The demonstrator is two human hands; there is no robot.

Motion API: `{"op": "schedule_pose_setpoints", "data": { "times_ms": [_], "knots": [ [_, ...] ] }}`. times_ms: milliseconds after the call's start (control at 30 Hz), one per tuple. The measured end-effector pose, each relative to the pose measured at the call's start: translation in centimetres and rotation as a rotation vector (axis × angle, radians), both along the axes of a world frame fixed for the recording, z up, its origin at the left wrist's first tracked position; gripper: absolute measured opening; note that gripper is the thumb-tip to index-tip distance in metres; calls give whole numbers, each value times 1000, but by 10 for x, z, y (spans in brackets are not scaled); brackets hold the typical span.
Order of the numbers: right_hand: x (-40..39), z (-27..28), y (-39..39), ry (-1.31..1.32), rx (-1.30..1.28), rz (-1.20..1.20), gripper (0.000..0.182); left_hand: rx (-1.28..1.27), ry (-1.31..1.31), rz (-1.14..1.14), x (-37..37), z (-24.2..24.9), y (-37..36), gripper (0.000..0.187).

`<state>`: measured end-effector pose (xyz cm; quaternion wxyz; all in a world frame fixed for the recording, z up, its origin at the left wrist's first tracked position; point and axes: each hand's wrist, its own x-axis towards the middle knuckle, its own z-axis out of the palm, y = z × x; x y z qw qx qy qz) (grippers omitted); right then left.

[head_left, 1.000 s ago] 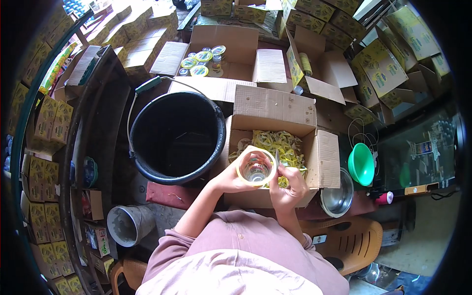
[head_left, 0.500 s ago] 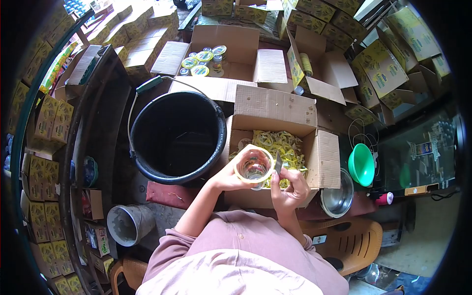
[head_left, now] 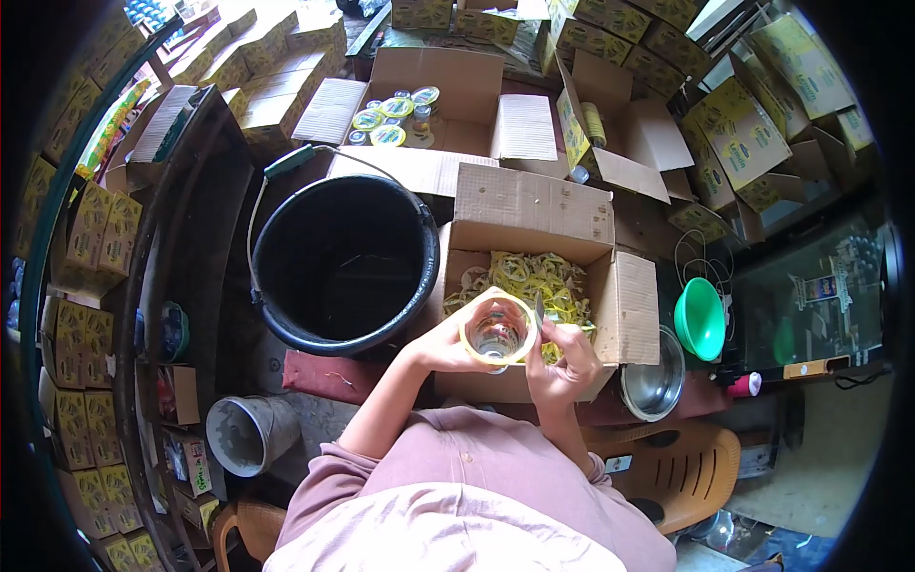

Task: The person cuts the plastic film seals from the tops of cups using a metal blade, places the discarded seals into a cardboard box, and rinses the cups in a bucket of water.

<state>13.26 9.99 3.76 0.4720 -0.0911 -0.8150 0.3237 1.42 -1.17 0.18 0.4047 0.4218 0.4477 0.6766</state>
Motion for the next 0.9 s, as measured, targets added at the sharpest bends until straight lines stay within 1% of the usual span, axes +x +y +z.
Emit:
{"op": "schedule_pose_setpoints", "data": {
  "times_ms": [133,233,333,367,467,567,700,900],
  "knots": [
    [-1,0,4,-32,-16,31,22,-3,-21,-32,-1,-8,0,69],
    [0,-2,3,-13,-76,24,21,-10,-371,-97,1,-6,-1,73],
    [1,1,-2,14,-138,6,19,21,-470,-64,1,-6,-3,73],
    [1,1,-3,25,-144,-2,18,-5,-465,-77,-2,-8,-4,81],
    [2,6,-8,29,-113,7,18,25,-413,-107,-4,-12,-2,81],
    [1,7,-11,33,-77,20,18,-3,-447,-58,-3,-8,-4,77],
    [1,7,-10,-9,-49,16,18,14,-364,-69,-4,-6,-2,70],
    [-1,5,-11,41,-44,-2,17,0,-350,-82,-4,-1,-1,67]
  ]
}}
